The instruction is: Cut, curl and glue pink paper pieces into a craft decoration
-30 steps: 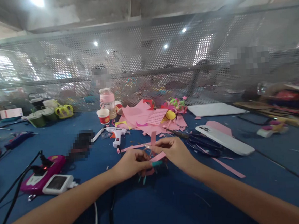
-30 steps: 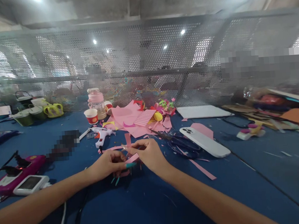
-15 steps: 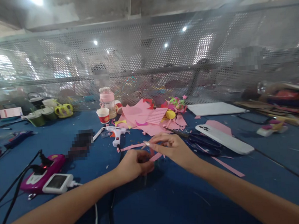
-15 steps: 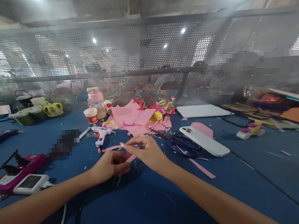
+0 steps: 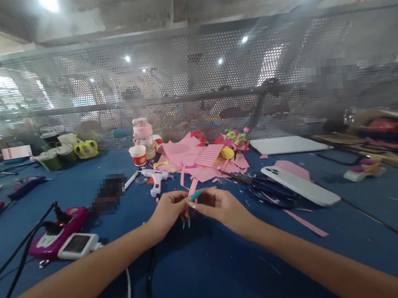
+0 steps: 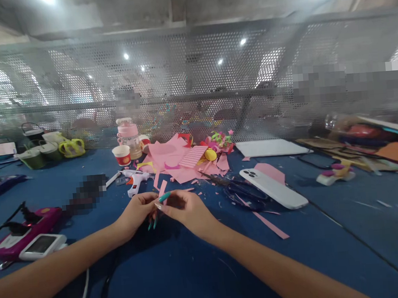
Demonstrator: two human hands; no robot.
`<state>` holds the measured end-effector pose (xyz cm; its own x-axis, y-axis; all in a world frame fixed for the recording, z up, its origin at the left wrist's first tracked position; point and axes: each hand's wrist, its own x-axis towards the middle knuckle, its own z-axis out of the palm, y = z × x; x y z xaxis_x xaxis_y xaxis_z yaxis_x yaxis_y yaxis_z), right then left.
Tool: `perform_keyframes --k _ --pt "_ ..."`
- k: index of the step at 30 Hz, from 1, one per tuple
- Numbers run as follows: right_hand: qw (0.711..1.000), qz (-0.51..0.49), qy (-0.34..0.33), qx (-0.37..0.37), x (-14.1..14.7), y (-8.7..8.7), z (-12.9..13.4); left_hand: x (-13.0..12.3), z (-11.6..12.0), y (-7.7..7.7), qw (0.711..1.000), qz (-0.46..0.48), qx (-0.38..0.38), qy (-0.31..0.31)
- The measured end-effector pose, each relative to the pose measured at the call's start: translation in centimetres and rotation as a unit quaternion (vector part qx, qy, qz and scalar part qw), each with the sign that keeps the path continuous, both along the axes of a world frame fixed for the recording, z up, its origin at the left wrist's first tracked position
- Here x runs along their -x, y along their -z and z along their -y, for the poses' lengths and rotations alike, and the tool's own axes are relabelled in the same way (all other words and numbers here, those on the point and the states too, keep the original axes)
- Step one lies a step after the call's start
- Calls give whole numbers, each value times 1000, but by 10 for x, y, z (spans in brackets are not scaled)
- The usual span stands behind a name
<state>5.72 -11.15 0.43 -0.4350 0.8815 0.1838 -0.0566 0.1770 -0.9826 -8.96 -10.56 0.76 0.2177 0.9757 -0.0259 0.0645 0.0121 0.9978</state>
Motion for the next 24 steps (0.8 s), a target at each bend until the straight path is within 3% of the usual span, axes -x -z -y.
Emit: perform_keyframes --k 2,6,9,14,20,24 --pt "999 -14 -34 7 0 -4 2 1 0 1 1000 -9 -14 -2" --pt "999 -18 -33 23 1 -7 4 3 0 0 1000 -18 -22 -14" --pt "1000 -4 1 7 2 -3 5 3 1 0 1000 -19 -17 -5" --pt "993 31 111 -16 4 0 7 2 3 3 999 -32 -17 37" --pt "984 -106 72 123 8 0 7 3 2 1 999 -45 -15 8" --pt "962 -180 100 181 6 1 1 3 0 1 999 -19 -34 -12"
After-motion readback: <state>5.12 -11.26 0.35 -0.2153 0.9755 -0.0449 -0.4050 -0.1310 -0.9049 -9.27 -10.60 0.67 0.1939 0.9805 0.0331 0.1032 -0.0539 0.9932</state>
